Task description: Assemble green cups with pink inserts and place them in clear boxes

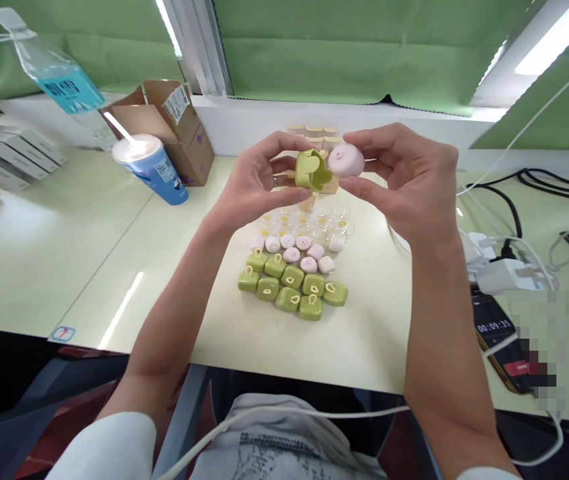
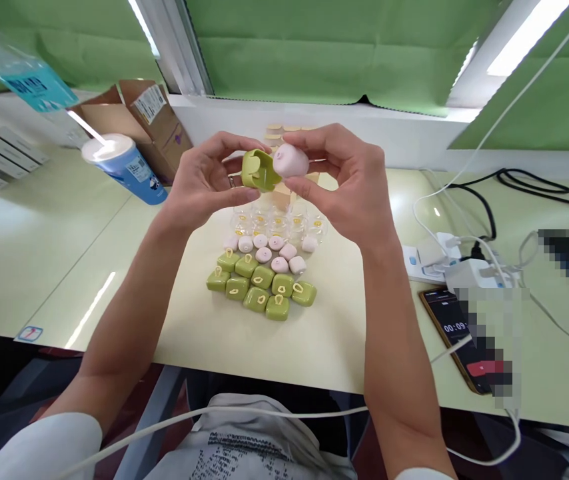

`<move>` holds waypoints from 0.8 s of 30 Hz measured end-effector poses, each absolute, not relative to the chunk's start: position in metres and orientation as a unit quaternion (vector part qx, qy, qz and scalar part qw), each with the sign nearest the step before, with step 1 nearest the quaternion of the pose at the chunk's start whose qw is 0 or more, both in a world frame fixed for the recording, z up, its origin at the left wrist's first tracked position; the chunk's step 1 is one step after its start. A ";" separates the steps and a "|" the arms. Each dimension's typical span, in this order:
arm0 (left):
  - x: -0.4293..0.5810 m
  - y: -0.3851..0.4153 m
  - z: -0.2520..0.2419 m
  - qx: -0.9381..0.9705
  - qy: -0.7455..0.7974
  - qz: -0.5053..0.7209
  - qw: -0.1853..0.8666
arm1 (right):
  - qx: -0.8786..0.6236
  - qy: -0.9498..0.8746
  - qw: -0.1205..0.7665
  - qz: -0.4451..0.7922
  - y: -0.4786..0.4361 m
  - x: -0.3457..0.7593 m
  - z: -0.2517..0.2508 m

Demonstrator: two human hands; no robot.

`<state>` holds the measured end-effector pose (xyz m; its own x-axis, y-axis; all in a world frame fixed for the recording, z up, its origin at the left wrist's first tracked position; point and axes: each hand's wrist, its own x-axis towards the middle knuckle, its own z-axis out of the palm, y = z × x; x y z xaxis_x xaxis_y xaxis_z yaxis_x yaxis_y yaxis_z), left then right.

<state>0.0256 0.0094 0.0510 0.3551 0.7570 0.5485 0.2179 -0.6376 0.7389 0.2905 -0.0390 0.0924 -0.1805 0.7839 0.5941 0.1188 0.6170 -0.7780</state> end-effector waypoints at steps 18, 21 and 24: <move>0.027 -0.002 0.058 0.696 0.345 0.476 0.413 | -0.365 -0.723 0.508 0.292 -0.052 0.285 0.098; 0.030 -0.001 0.059 0.726 0.297 0.450 0.427 | -0.354 -0.732 0.514 0.275 -0.052 0.284 0.098; 0.035 -0.002 0.061 0.735 0.220 0.463 0.443 | -0.326 -0.735 0.528 0.273 -0.051 0.283 0.098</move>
<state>0.0353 -0.0017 0.0612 0.4743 0.7346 0.4852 -0.0865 -0.5096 0.8561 0.2826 -0.0507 0.0978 -0.2300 0.7680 0.5977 0.1910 0.6378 -0.7461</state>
